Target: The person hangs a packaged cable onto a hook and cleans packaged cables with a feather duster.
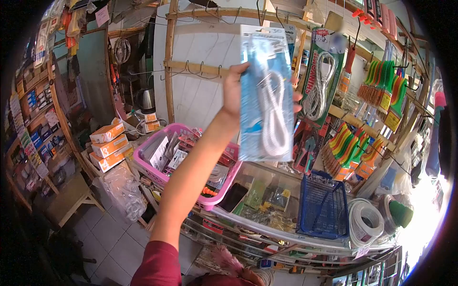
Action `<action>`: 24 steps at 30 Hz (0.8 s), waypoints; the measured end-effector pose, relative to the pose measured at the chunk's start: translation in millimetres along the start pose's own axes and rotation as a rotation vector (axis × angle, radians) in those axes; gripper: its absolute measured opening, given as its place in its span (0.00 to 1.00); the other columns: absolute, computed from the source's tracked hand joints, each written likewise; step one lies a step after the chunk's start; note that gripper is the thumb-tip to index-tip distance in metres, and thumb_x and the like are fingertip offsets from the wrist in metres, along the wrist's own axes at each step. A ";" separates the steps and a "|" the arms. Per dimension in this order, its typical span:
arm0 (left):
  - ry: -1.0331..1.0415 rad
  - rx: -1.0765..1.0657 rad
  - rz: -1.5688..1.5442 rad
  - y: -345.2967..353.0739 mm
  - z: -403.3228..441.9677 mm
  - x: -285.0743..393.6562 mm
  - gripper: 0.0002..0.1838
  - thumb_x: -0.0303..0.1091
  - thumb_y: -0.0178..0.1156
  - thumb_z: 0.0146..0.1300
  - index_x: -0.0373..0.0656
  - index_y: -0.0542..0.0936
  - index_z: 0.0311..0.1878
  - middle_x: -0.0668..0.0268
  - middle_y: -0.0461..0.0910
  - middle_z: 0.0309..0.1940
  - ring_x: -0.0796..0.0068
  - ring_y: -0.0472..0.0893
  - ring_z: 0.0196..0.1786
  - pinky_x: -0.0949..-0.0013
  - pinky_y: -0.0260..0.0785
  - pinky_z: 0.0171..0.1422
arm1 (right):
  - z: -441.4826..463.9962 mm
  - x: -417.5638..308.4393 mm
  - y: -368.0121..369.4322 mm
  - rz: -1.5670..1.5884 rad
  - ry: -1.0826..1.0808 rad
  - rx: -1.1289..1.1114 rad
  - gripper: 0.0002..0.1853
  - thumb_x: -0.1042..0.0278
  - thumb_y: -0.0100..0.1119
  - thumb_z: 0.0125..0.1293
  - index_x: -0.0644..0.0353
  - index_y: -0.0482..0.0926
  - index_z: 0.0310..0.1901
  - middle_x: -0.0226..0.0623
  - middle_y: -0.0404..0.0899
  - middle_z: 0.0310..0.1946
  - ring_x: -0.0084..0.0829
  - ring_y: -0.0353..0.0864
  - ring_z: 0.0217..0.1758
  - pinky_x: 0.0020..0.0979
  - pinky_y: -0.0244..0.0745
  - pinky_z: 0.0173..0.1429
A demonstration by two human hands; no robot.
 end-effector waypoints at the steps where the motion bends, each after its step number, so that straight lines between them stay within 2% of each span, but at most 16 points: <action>1: 0.020 0.018 -0.015 3.3 14.5 -3.2 0.40 0.59 0.38 0.54 0.30 0.66 0.56 0.47 0.75 0.44 0.44 0.77 0.46 0.42 0.69 0.53 | 3.2 2.7 -2.0 -0.016 -0.023 0.028 0.29 0.43 0.42 0.64 0.63 0.73 0.51 0.56 0.74 0.50 0.54 0.72 0.54 0.46 0.65 0.58; 3: -0.002 -0.080 0.077 -8.7 39.5 -7.5 0.40 0.59 0.36 0.56 0.30 0.66 0.58 0.45 0.73 0.49 0.42 0.76 0.48 0.42 0.67 0.55 | 7.5 7.8 -3.4 -0.047 -0.052 0.071 0.29 0.43 0.42 0.64 0.62 0.73 0.52 0.55 0.73 0.50 0.54 0.71 0.54 0.46 0.65 0.59; 6: 0.119 0.097 0.123 6.8 69.9 -14.9 0.37 0.60 0.33 0.54 0.31 0.73 0.44 0.49 0.77 0.34 0.48 0.79 0.37 0.45 0.70 0.48 | 13.6 13.1 -5.2 -0.087 -0.073 0.121 0.28 0.44 0.43 0.64 0.62 0.73 0.52 0.55 0.73 0.51 0.54 0.71 0.55 0.46 0.64 0.59; 9: 0.142 -0.043 0.135 -0.5 96.0 -13.4 0.38 0.59 0.35 0.53 0.30 0.70 0.50 0.48 0.75 0.42 0.44 0.77 0.45 0.44 0.68 0.52 | 17.6 16.4 -4.5 -0.118 -0.081 0.154 0.28 0.44 0.43 0.63 0.62 0.72 0.52 0.54 0.73 0.51 0.54 0.71 0.55 0.47 0.64 0.59; 10: 0.161 -0.043 0.185 -0.1 105.3 -12.8 0.37 0.59 0.34 0.52 0.31 0.72 0.46 0.50 0.76 0.38 0.47 0.77 0.42 0.44 0.68 0.51 | 21.6 15.0 -5.5 -0.131 -0.083 0.175 0.28 0.44 0.43 0.63 0.62 0.72 0.52 0.54 0.73 0.51 0.54 0.71 0.55 0.47 0.64 0.59; 13: 0.176 -0.100 0.092 7.6 122.5 -9.4 0.38 0.61 0.33 0.52 0.32 0.73 0.44 0.51 0.76 0.34 0.49 0.77 0.39 0.45 0.68 0.50 | 28.5 12.5 -6.4 -0.162 -0.078 0.215 0.28 0.45 0.43 0.63 0.61 0.72 0.53 0.54 0.72 0.52 0.54 0.70 0.55 0.47 0.64 0.59; 14: 0.148 -0.025 -0.017 10.9 127.5 -9.1 0.37 0.62 0.32 0.52 0.33 0.74 0.40 0.52 0.76 0.31 0.50 0.76 0.36 0.47 0.69 0.46 | 30.3 11.9 -6.6 -0.173 -0.076 0.229 0.28 0.45 0.44 0.63 0.61 0.72 0.53 0.54 0.72 0.52 0.54 0.70 0.56 0.47 0.64 0.59; 17: 0.241 -0.117 0.068 -1.8 148.5 -5.1 0.36 0.62 0.33 0.52 0.35 0.73 0.39 0.54 0.76 0.32 0.53 0.76 0.37 0.49 0.68 0.44 | 33.0 10.5 -6.7 -0.209 -0.066 0.258 0.27 0.45 0.44 0.63 0.61 0.72 0.53 0.53 0.72 0.52 0.54 0.70 0.56 0.47 0.64 0.59; 18: 0.309 -0.091 0.111 1.6 149.5 -4.6 0.33 0.62 0.33 0.53 0.38 0.72 0.37 0.56 0.75 0.32 0.57 0.76 0.36 0.53 0.67 0.43 | 33.0 9.3 -5.6 -0.222 -0.061 0.265 0.27 0.46 0.44 0.63 0.61 0.71 0.54 0.53 0.72 0.52 0.54 0.70 0.56 0.47 0.64 0.59; 21: 0.435 0.091 0.132 17.8 153.5 -2.0 0.31 0.62 0.34 0.55 0.41 0.71 0.37 0.57 0.75 0.31 0.61 0.76 0.35 0.55 0.67 0.43 | 36.0 6.2 -3.7 -0.250 -0.056 0.285 0.27 0.46 0.44 0.63 0.60 0.71 0.54 0.53 0.72 0.53 0.54 0.69 0.56 0.48 0.64 0.59; 24: 0.380 0.165 0.120 10.8 170.0 -0.6 0.31 0.62 0.33 0.55 0.42 0.70 0.38 0.57 0.75 0.32 0.61 0.77 0.35 0.56 0.68 0.43 | 36.3 6.5 -2.9 -0.274 -0.043 0.305 0.27 0.47 0.45 0.63 0.60 0.71 0.54 0.52 0.71 0.53 0.54 0.69 0.57 0.48 0.64 0.59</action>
Point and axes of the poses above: each hand's wrist, its own z-axis towards the middle knuckle, its own y-axis out of the palm, x = y × z, the point moved 1 cm from there along z, towards the middle knuckle
